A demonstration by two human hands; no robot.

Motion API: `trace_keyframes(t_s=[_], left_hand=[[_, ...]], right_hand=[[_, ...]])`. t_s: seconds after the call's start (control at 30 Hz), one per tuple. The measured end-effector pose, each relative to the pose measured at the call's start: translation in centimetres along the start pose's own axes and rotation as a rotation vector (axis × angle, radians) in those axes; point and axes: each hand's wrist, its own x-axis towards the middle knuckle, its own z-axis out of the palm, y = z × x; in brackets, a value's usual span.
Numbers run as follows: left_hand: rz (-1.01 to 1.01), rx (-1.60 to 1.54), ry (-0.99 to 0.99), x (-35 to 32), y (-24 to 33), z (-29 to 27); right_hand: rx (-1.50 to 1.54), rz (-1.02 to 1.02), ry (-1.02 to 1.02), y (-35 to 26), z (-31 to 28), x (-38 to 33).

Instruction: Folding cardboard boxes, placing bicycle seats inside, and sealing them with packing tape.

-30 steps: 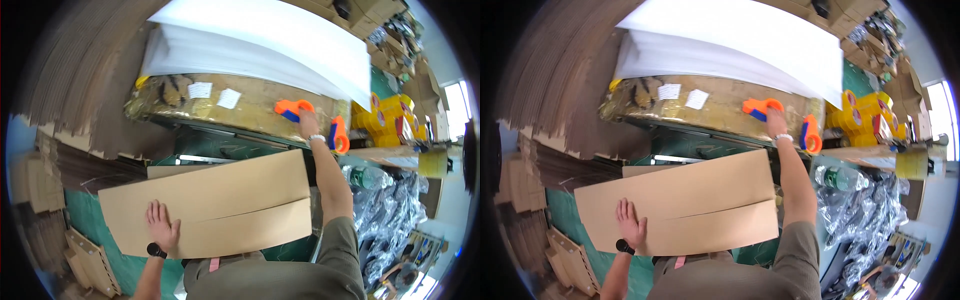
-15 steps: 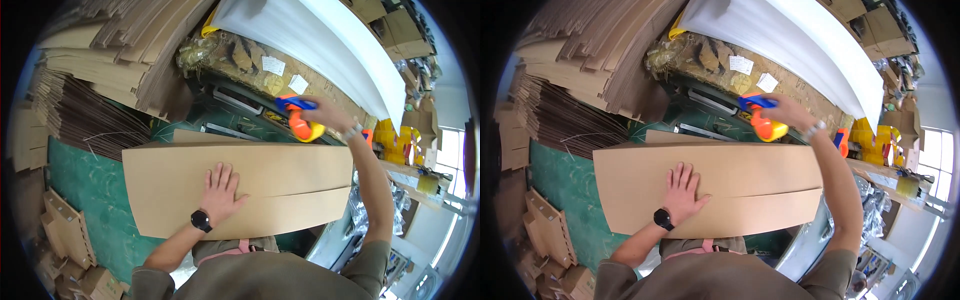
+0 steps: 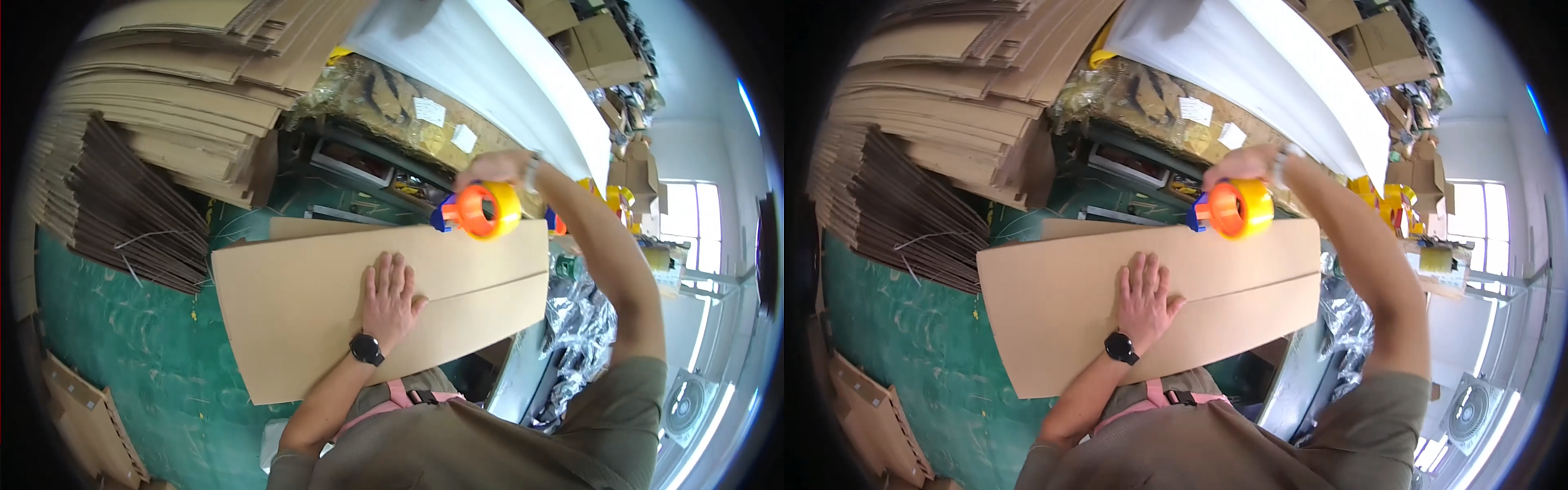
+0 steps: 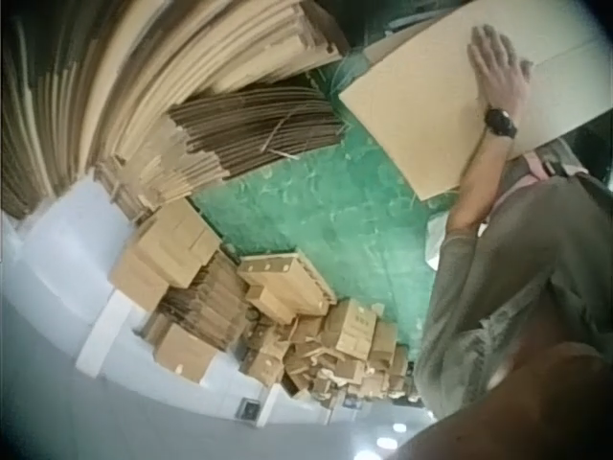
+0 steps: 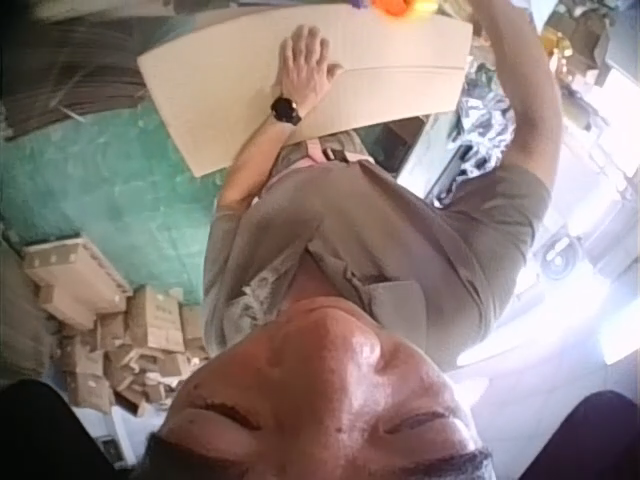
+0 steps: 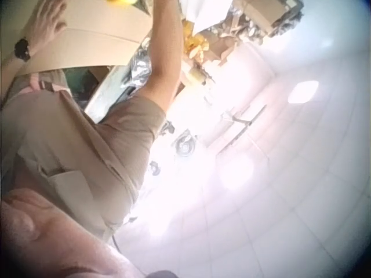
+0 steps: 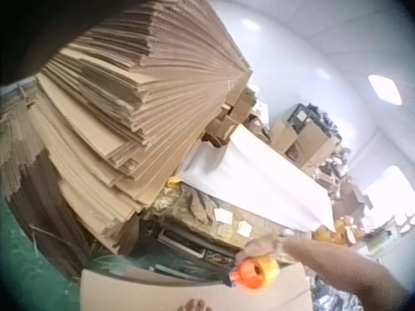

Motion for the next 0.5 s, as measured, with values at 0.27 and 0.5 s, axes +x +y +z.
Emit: trace_keyframes(t_s=[0.27, 0.5], left_hand=[[0.003, 0.009, 0.019, 0.7, 0.5, 0.1], [-0.011, 0.089, -0.025, 1.0, 0.7, -0.2]], right_hand=[[0.164, 0.021, 0.873, 2.3, 27.8, -8.9], [0.250, 0.269, 0.574, 4.4, 47.3, -15.6]])
